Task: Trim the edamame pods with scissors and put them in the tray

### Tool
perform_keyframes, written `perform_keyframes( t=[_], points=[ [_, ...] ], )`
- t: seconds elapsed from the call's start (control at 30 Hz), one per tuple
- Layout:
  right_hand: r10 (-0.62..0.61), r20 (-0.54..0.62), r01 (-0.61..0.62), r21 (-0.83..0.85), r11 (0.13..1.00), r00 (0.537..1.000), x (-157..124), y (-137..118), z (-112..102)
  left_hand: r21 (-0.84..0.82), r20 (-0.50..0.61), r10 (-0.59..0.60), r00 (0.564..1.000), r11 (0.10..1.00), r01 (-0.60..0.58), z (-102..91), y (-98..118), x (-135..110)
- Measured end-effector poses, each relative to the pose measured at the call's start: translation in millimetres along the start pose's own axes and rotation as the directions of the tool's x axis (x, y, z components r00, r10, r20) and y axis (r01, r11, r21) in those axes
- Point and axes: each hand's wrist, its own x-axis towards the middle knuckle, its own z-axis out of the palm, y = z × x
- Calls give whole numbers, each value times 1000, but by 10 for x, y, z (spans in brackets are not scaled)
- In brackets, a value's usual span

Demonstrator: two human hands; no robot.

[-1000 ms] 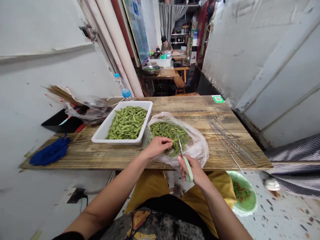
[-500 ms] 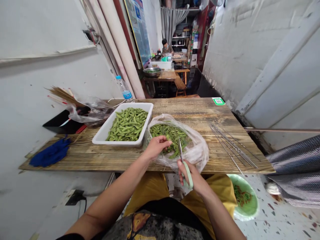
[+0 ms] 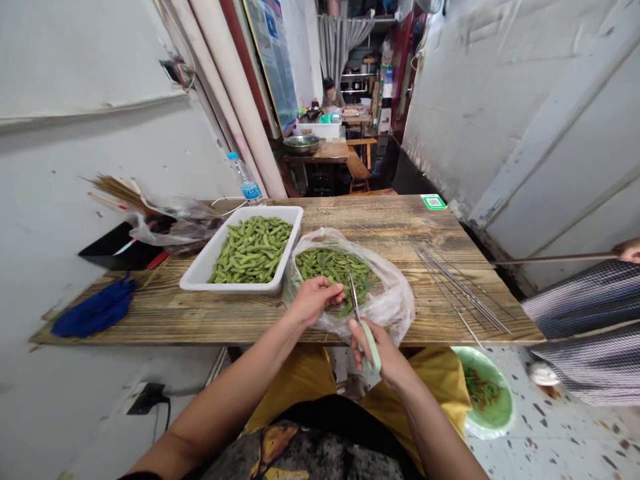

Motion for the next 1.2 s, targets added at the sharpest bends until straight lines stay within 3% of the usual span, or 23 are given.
perform_keyframes(
  t=[0.27, 0.47, 0.57, 0.63, 0.7, 0.77, 0.8, 0.87, 0.97, 1.1, 1.2],
  points=[
    [24, -14, -23, 53, 998, 1000, 29, -7, 53, 1, 14, -21, 1000, 1000, 21, 11, -34, -28],
    [28, -82, -19, 106, 994, 996, -38, 5, -61, -45, -77, 35, 996, 998, -39, -85, 152, 25],
    [27, -106, -16, 108, 994, 994, -104, 15, -143, 152, -82, 79, 993, 986, -66, -105, 191, 45],
    [29, -110, -17, 110, 994, 994, -141, 15, -168, 504, -33, 164, 986, 855, -125, -79, 135, 36],
    [18, -107, -6, 104, 995, 994, -166, 7, -169, 810, 82, 235, 969, 550, -202, -29, 30, 11],
    [11, -93, -4, 73, 997, 996, -182, -7, -158, 931, 180, 235, 955, 271, -242, 21, -82, -13],
    [12, -87, -8, 48, 999, 996, -188, -13, -152, 952, 196, 222, 955, 192, -240, 38, -127, -19],
    [12, -82, -11, 5, 1000, 997, -199, -12, -149, 966, 196, 197, 960, 131, -224, 45, -177, -14],
    [8, -57, -8, 5, 1000, 998, -214, 31, -164, 954, 190, 185, 964, 198, -225, -8, -155, 28],
    [13, -17, -12, 29, 1000, 1000, -206, 125, -187, 838, 241, 159, 957, 463, -288, -95, -69, 56],
    [-2, 9, 2, -30, 1000, 1000, -183, 166, -192, 723, 250, 80, 965, 648, -241, -106, -44, 25]
  ],
)
